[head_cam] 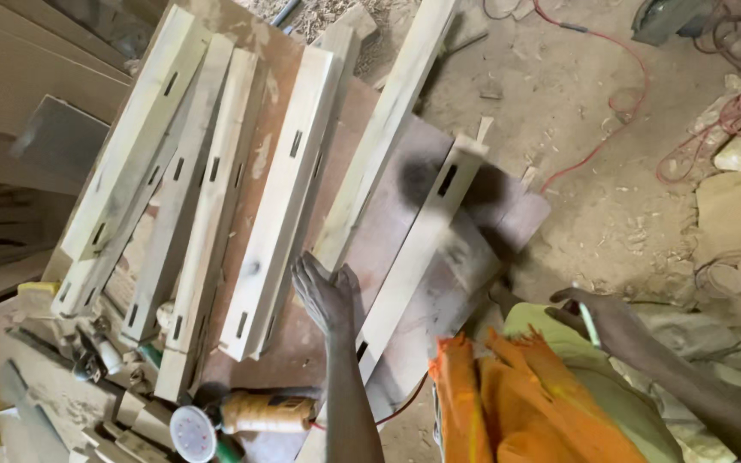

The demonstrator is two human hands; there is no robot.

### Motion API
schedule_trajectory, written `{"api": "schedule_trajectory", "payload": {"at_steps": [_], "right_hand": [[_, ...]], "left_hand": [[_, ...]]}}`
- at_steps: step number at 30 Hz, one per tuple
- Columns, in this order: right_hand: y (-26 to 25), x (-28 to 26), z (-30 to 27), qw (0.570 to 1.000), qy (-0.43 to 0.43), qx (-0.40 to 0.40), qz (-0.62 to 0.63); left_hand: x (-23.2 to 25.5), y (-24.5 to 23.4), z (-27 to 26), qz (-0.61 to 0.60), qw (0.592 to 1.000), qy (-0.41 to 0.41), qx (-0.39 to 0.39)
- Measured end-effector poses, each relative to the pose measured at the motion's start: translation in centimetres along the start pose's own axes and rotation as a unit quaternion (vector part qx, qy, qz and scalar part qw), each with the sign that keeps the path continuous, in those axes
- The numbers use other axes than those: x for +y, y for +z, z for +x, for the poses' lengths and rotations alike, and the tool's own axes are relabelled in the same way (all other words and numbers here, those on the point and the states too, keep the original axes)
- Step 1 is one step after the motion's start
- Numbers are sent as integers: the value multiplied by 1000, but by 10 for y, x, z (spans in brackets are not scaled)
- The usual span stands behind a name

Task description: The person marks a wooden board with a pencil and then sands its surface and edges using a power sander.

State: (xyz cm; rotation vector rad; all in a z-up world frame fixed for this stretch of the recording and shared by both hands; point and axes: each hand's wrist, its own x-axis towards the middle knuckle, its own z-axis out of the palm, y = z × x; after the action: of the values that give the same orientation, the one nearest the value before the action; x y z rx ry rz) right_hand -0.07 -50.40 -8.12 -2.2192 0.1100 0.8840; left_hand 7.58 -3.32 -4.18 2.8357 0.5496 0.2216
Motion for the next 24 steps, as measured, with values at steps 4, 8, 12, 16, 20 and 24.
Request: {"api": "schedule_trajectory", "payload": {"at_steps": [4, 8, 12, 16, 20, 24], "right_hand": [[-43, 42, 22, 993, 22, 32, -112], [-53, 84, 27, 991, 75, 16, -110], [-45, 109, 32, 994, 92, 4, -64], [-36, 130, 22, 994, 103, -15, -43], [-35, 144, 22, 993, 108, -16, -36], [-40, 155, 20, 987, 121, -22, -108]], "left_hand": [[45, 26, 48, -5, 999, 26, -31], [92, 46, 88, -33, 991, -21, -126], [110, 66, 124, -47, 991, -32, -119], [76, 66, 140, -133, 984, -2, -119], [56, 60, 148, -284, 888, -157, -324], [41, 70, 148, -325, 852, -150, -382]]}}
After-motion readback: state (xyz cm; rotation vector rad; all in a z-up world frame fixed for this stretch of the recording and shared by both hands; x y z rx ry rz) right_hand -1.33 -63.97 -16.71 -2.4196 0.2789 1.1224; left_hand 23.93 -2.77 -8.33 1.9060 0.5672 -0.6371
